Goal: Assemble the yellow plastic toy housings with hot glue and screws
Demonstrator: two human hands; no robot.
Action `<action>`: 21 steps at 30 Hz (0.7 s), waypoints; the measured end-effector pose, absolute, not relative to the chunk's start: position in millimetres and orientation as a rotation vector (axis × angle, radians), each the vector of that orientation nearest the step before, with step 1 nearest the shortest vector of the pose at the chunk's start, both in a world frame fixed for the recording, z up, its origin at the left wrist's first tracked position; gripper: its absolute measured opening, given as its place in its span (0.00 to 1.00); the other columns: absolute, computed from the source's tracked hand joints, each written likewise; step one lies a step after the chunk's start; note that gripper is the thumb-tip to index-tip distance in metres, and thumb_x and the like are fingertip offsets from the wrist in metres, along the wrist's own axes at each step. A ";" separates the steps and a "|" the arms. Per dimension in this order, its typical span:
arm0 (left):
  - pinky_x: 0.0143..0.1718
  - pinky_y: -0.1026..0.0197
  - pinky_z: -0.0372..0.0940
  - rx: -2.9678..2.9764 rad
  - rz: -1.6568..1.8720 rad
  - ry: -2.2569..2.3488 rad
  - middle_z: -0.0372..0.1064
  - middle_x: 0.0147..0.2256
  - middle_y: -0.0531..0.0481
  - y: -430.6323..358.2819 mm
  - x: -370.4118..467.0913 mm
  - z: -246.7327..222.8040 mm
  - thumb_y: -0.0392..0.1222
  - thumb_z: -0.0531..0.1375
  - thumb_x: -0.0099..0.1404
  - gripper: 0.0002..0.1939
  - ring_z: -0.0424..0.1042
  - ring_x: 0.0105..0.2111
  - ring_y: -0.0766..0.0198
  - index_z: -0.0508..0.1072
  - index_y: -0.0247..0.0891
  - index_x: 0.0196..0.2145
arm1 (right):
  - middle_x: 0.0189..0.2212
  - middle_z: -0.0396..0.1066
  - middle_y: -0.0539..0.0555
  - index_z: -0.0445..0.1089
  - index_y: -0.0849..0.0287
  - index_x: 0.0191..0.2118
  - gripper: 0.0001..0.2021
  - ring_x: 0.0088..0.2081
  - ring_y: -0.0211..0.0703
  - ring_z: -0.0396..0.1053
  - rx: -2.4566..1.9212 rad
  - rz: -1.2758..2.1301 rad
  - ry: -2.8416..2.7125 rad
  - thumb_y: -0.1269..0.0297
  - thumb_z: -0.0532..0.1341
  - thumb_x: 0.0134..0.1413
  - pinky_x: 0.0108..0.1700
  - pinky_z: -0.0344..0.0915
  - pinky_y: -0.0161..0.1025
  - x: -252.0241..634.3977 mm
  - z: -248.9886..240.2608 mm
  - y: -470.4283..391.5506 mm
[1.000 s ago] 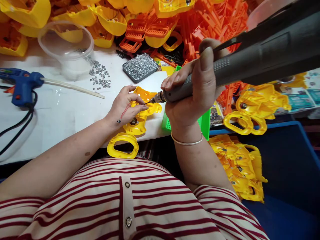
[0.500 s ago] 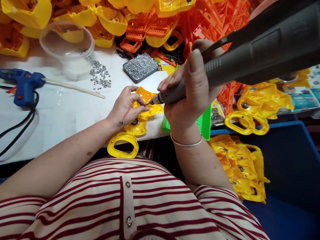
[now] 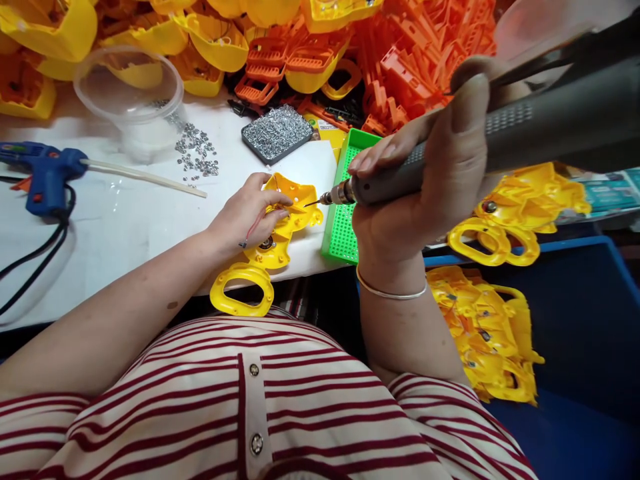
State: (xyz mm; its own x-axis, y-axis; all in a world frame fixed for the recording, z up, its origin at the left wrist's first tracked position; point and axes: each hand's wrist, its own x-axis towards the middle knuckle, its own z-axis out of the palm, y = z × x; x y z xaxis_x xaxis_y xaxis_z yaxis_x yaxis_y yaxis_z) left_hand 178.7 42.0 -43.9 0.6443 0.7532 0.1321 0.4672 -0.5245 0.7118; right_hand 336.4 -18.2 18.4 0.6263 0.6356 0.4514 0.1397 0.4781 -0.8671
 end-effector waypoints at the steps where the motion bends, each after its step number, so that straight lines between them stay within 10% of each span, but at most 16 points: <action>1: 0.58 0.51 0.65 2.212 0.539 0.952 0.63 0.48 0.48 41.9 179.3 -41.2 0.42 0.62 0.57 0.10 0.67 0.49 0.54 0.78 0.43 0.38 | 0.24 0.65 0.45 0.66 0.51 0.49 0.25 0.19 0.33 0.67 -1.036 0.343 -0.863 0.37 0.58 0.56 0.22 0.68 0.34 336.2 16.8 -18.4; 21: 0.51 0.56 0.67 2.031 0.524 1.303 0.72 0.36 0.47 37.7 199.9 -23.8 0.40 0.62 0.56 0.05 0.72 0.41 0.58 0.75 0.36 0.29 | 0.21 0.61 0.42 0.67 0.54 0.35 0.17 0.16 0.27 0.63 -0.834 0.059 -0.937 0.44 0.63 0.55 0.18 0.60 0.31 314.5 2.7 -4.9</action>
